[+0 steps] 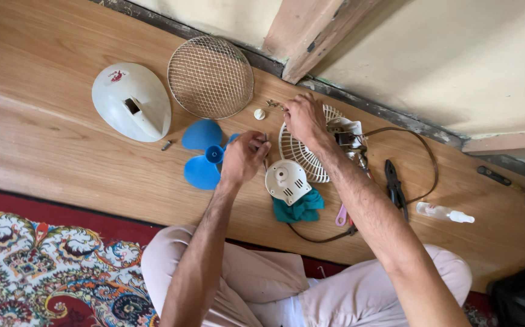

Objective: The person disassembles a small electric fan, cleans the internal components and housing with a cloth, and reassembles the unit using a screwdriver and pliers. They handle the fan blades, motor housing, and power cord throughout the process.

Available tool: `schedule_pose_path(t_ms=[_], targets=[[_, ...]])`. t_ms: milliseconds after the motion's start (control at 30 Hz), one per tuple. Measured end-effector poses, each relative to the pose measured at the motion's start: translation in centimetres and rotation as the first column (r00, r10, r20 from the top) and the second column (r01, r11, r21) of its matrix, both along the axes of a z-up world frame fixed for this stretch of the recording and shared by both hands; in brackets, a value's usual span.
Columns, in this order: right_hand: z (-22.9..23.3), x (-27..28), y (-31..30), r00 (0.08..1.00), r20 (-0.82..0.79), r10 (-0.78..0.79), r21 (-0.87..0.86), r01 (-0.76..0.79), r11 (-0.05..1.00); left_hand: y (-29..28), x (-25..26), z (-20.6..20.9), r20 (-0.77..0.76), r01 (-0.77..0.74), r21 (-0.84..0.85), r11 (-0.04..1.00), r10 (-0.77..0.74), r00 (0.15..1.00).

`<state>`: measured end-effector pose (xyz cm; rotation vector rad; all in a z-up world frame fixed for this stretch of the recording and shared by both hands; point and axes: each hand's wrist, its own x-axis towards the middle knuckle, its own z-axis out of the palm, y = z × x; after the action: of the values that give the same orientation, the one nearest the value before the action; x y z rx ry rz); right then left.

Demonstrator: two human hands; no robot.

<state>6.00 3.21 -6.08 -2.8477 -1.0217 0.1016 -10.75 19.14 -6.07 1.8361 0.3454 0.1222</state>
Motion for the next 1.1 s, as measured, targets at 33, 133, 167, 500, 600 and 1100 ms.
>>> schedule_pose_path(t_ms=[33, 133, 167, 500, 600, 1100], targets=[[-0.3, 0.4, 0.3, 1.0, 0.003, -0.016, -0.021, 0.016, 1.0, 0.1, 0.1, 0.2, -0.016, -0.005, -0.016, 1.0, 0.005, 1.0], [-1.4, 1.6, 1.1, 0.996, -0.02, -0.086, -0.119, 0.083, 0.989, 0.1, 0.2, 0.3, 0.12, -0.096, 0.176, 0.98, 0.075, 0.99], [-1.8, 1.9, 1.3, 0.993, -0.032, -0.114, -0.157, 0.108, 0.982, 0.1, 0.2, 0.2, 0.1, -0.092, 0.159, 0.983, 0.077, 0.992], [-4.2, 2.0, 1.5, 0.987, -0.025, -0.161, -0.181, 0.153, 0.971, 0.0, 0.5, 0.7, 0.01, -0.08, 0.124, 0.989, 0.08, 0.997], [-4.9, 2.0, 1.3, 0.983, -0.028, -0.182, -0.155, 0.175, 0.972, 0.0, 0.6, 1.1, -0.044, -0.061, 0.108, 0.992, 0.066, 0.997], [-5.6, 1.9, 1.5, 0.969, 0.004, -0.249, -0.068, 0.248, 0.966, -0.1, 0.5, 1.6, -0.085, -0.033, 0.095, 0.995, 0.041, 0.995]])
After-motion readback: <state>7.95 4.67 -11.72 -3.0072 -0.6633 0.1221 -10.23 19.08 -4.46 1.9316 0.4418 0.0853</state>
